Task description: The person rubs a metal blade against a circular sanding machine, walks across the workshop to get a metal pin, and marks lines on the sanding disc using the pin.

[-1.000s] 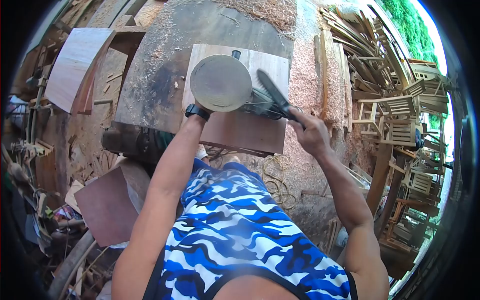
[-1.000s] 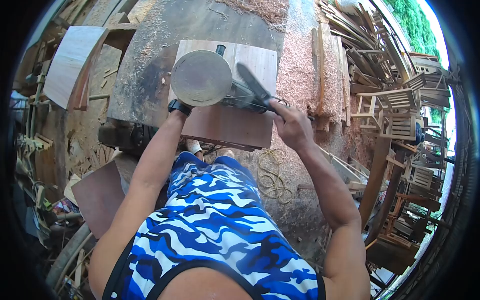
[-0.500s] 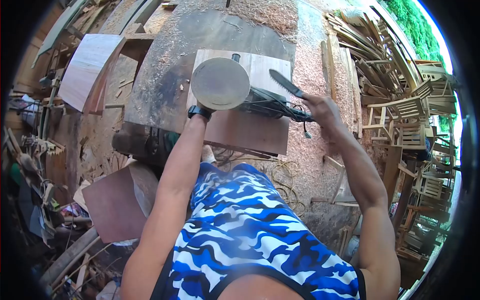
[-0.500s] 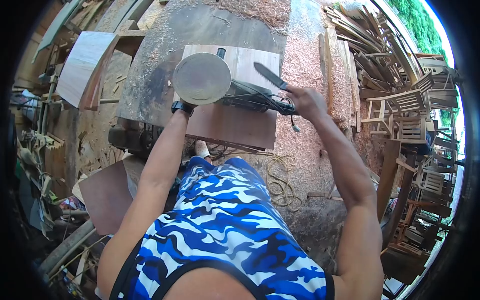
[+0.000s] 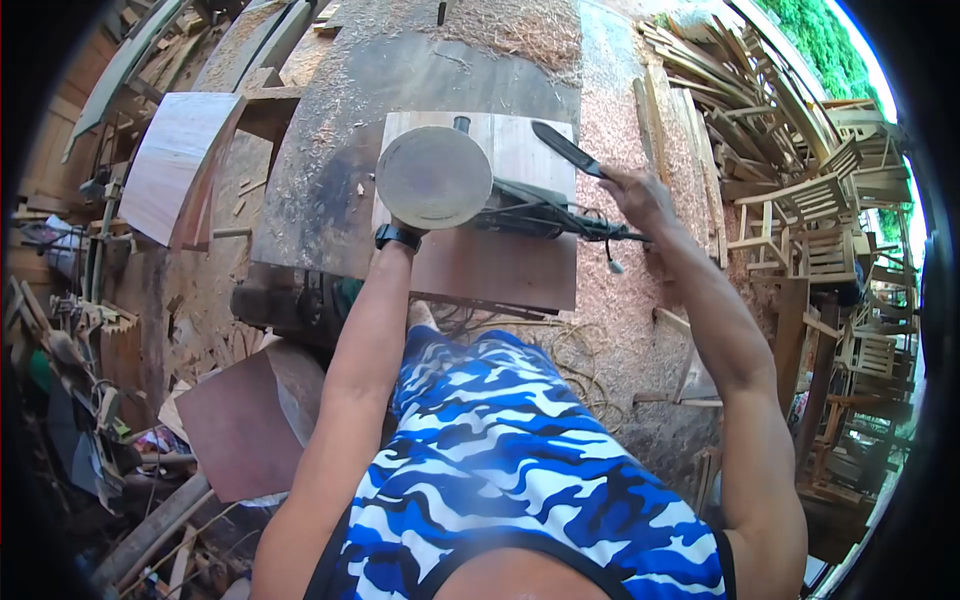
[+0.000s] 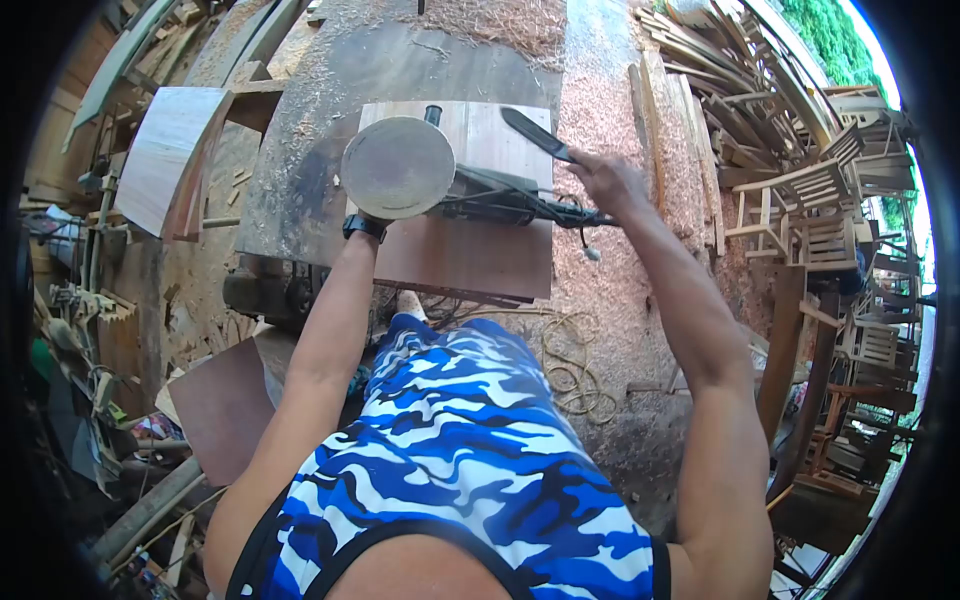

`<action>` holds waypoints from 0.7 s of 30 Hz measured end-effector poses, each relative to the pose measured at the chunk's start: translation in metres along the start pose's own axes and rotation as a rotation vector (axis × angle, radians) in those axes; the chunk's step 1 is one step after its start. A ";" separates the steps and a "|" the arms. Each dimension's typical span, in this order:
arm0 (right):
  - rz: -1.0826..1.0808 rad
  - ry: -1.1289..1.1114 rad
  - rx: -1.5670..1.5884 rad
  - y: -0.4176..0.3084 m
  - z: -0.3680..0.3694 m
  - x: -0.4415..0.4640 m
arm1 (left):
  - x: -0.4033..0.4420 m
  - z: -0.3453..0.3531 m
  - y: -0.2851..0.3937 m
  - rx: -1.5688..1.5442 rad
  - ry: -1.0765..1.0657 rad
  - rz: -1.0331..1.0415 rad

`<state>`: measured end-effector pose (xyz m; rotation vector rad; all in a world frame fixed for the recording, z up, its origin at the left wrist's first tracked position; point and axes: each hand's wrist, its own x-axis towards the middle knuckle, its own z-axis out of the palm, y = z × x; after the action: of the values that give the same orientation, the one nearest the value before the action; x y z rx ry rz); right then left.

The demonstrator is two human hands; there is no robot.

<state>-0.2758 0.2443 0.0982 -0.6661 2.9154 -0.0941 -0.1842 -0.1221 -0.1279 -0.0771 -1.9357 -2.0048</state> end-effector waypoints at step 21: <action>-0.332 0.258 0.304 -0.108 0.024 -0.044 | -0.012 0.010 0.002 -0.012 0.010 0.014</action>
<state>-0.1868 0.1654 0.0908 -1.1441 2.8947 -0.6923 -0.1746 -0.1098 -0.1290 -0.0827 -1.9118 -2.0043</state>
